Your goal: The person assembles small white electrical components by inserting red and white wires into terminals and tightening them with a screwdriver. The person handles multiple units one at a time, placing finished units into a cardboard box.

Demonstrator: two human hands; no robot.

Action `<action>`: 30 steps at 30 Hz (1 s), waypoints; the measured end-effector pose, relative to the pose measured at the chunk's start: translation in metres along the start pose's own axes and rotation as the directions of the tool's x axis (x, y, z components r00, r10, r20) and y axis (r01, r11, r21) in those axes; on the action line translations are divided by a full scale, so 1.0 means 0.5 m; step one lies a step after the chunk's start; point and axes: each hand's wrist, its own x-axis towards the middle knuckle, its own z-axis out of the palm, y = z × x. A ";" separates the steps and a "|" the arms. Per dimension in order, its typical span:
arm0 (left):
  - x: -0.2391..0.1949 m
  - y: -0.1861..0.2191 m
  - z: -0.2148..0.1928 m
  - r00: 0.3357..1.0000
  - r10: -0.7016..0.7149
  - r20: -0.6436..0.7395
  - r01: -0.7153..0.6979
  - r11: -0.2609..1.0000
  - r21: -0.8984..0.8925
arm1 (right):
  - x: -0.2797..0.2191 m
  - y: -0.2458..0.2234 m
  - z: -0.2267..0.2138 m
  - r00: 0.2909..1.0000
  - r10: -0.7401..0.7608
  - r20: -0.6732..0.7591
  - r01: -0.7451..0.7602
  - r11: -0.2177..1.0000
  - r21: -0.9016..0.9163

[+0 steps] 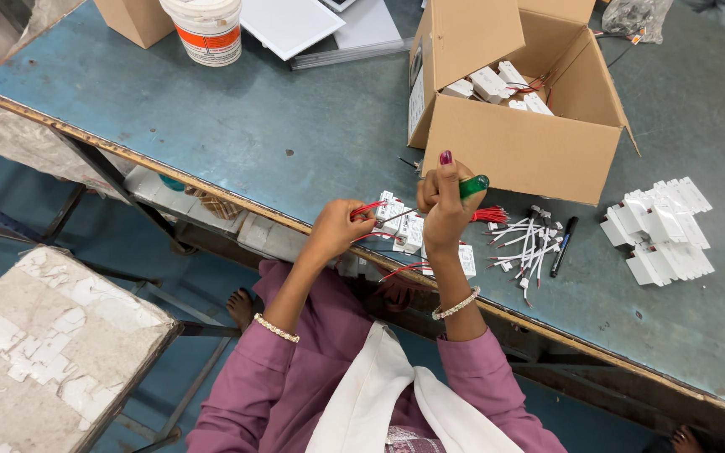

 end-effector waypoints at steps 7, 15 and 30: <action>0.028 -0.066 0.018 0.998 0.057 0.031 -0.059 0.995 0.080 | -0.003 0.016 -0.017 0.993 -0.041 -0.109 0.050 0.995 0.081; 0.190 -0.134 -0.055 0.999 0.019 -0.033 -0.011 0.973 0.232 | -0.023 -0.148 -0.191 0.965 -0.115 -0.234 0.162 0.969 0.189; 0.377 0.006 0.101 0.966 0.196 0.166 -0.257 0.744 0.617 | -0.087 -0.301 -0.285 0.928 -0.131 -0.350 0.129 0.991 -0.030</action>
